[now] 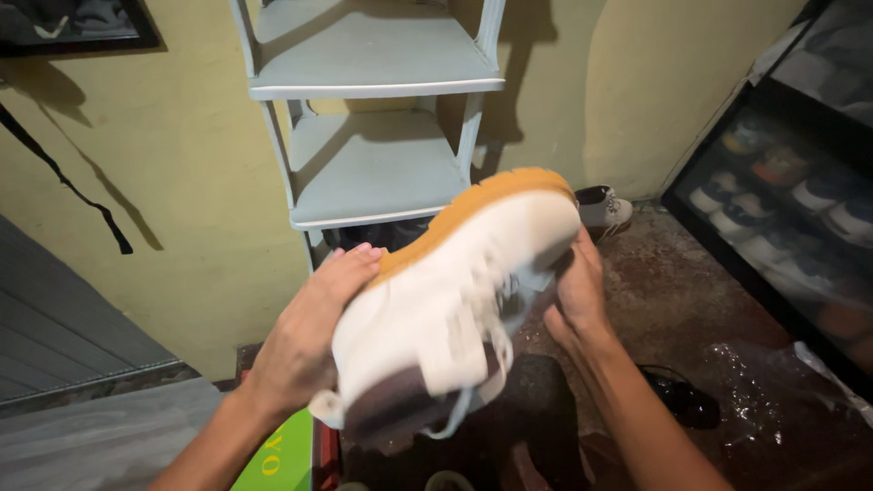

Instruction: The person wipes a black leather shoe with a white cloth, rotating it to clean the upper, sides, and sole. The person then picks up a white high-top boot and wipes its upper and sole with the same cloth.

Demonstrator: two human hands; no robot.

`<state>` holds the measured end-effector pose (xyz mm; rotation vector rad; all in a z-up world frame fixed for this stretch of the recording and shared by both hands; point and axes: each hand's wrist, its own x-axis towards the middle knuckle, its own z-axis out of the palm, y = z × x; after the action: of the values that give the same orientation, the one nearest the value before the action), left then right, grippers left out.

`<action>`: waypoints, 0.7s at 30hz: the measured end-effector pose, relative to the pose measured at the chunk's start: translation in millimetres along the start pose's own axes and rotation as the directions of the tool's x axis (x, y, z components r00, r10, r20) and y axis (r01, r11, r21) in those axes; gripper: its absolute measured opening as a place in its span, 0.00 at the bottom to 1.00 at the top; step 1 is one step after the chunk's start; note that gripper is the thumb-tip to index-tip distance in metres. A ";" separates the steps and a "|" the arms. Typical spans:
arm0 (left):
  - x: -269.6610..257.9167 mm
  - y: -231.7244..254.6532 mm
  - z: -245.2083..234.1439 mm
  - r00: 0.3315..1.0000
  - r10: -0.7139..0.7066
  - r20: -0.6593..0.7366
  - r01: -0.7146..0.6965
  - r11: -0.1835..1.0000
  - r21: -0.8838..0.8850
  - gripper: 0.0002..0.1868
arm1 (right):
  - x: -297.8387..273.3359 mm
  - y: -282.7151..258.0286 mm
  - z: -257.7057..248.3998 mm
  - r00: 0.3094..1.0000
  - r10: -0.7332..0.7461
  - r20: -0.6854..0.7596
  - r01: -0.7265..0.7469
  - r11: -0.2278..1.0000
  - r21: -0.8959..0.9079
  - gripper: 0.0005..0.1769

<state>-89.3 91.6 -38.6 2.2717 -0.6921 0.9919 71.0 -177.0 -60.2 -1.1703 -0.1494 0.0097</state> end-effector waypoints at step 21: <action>-5.5 -2.9 11.1 0.631 -0.775 -0.037 0.486 0.432 -0.760 0.32 | -32.9 -17.2 19.3 0.674 -0.600 0.432 0.716 0.385 -0.582 0.11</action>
<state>-85.4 87.6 -50.0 1.3630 0.0634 0.5856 34.9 -168.8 -40.8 -1.8385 -0.8367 -0.7638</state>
